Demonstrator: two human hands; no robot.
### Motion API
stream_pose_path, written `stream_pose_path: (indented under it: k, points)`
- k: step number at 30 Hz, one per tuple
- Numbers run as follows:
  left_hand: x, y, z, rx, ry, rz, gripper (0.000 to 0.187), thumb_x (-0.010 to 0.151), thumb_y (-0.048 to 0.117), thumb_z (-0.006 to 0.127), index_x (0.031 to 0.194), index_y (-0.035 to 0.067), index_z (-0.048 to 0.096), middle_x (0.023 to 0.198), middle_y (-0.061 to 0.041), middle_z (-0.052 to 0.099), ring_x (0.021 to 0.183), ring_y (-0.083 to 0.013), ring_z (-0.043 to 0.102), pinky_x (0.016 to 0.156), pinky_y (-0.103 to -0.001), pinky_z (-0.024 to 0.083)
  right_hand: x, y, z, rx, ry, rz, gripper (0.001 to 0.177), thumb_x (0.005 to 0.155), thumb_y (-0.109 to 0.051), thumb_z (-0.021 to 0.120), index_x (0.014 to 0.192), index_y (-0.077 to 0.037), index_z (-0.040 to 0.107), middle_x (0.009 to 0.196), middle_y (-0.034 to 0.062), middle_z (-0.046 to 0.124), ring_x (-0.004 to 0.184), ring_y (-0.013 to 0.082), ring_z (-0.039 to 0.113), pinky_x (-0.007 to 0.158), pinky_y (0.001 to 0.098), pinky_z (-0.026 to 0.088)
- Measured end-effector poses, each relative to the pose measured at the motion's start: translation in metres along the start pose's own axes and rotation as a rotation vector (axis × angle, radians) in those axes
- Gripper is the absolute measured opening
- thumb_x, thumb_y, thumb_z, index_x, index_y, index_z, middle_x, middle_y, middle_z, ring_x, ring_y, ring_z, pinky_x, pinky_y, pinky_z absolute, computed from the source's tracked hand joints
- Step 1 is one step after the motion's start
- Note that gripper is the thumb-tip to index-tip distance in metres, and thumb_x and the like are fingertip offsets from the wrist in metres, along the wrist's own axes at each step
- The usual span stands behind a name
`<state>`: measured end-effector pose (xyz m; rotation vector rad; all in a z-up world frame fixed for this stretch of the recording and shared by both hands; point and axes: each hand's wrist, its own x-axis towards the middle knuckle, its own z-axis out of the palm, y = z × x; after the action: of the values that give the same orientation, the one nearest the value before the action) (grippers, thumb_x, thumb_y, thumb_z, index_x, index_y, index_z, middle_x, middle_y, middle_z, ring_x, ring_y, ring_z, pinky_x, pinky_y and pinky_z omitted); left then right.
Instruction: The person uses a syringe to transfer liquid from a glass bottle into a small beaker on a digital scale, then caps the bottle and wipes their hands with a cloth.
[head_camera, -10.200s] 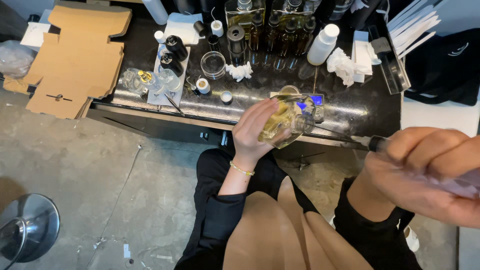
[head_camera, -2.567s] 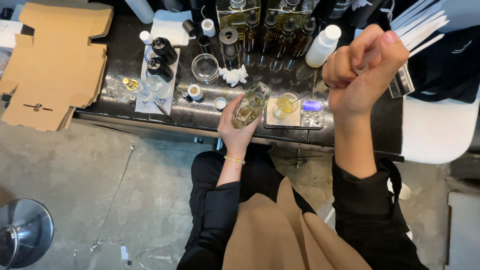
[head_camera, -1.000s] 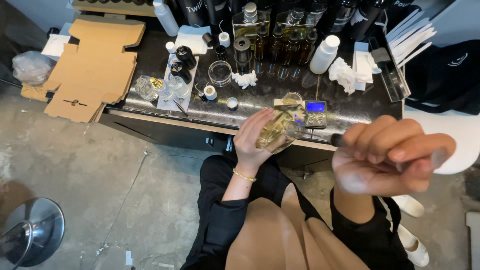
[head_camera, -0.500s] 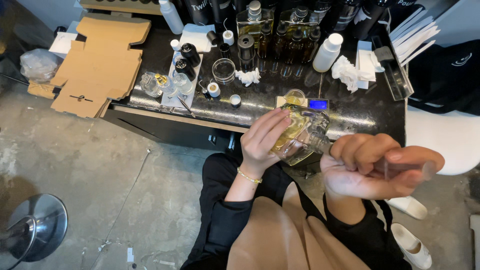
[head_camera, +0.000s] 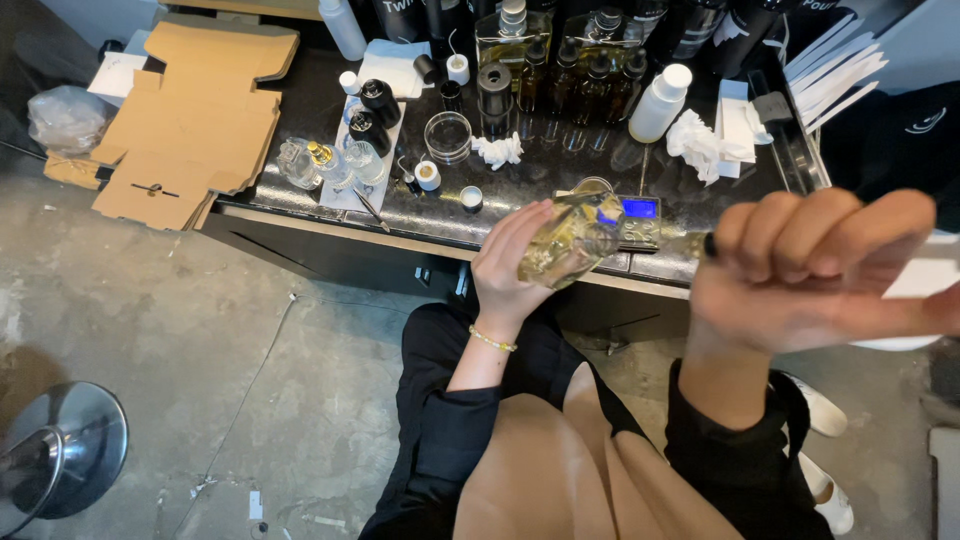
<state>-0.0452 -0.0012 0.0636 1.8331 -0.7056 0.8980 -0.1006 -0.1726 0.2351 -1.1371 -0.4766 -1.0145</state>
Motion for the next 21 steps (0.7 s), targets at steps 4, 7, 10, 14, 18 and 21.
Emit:
stream_pose_path:
  k: [4,7,10,14,18,21]
  points:
    - [-0.009,-0.020,0.004,0.042,-0.002,-0.122,0.064,0.079,0.034,0.091,0.128,0.004,0.061,0.124,-0.012,0.072,0.113,-0.0254,0.073,0.103,-0.038,0.062,0.012,0.006,-0.041,-0.046,0.077,0.040,0.046,0.101,-0.058,0.035,0.077,-0.023,0.019,0.068,-0.0027,0.014,0.052,0.0066,0.014,0.045,0.0244,0.016]
    - [-0.018,-0.039,0.008,0.052,0.018,-0.219,0.062,0.078,0.030,0.091,0.128,0.005,0.063,0.122,-0.012,0.073,0.112,-0.0242,0.073,0.105,-0.039,0.060,0.021,0.018,-0.050,-0.055,0.185,0.134,0.041,0.105,-0.043,0.040,0.081,-0.018,0.020,0.074,-0.0012,0.014,0.060,0.0114,0.012,0.055,0.0307,0.016]
    - [-0.024,-0.050,0.012,0.005,0.026,-0.450,0.072,0.070,0.022,0.094,0.134,0.015,0.061,0.127,-0.006,0.070,0.109,-0.0183,0.070,0.094,-0.031,0.063,0.029,0.039,-0.034,-0.044,0.112,0.118,0.047,0.098,-0.062,0.038,0.080,-0.018,0.031,0.067,-0.0003,0.019,0.050,0.0082,0.015,0.046,0.0285,0.014]
    - [-0.017,-0.052,0.024,0.012,0.165,-0.467,0.060,0.075,0.023,0.092,0.127,0.010,0.065,0.121,-0.010,0.071,0.109,-0.0232,0.071,0.092,-0.035,0.063,0.023,0.070,-0.016,-0.014,0.121,0.219,0.053,0.097,-0.061,0.045,0.068,-0.018,0.032,0.055,0.0000,0.016,0.042,0.0090,0.019,0.041,0.0304,0.016]
    - [-0.017,-0.057,0.037,-0.011,0.193,-0.527,0.061,0.072,0.025,0.093,0.124,0.009,0.065,0.116,-0.011,0.072,0.104,-0.0239,0.072,0.085,-0.034,0.066,0.012,0.100,-0.016,-0.012,0.111,0.324,0.047,0.099,-0.055,0.042,0.071,-0.017,0.037,0.053,-0.0017,0.018,0.041,0.0085,0.017,0.039,0.0285,0.016]
    - [-0.017,-0.057,0.037,0.014,0.181,-0.548,0.061,0.073,0.029,0.093,0.125,0.010,0.067,0.117,-0.007,0.072,0.105,-0.0206,0.072,0.089,-0.032,0.063,0.010,0.109,-0.016,-0.003,0.056,0.334,0.036,0.101,-0.045,0.034,0.082,-0.014,0.038,0.054,-0.0006,0.016,0.041,0.0097,0.012,0.040,0.0286,0.015]
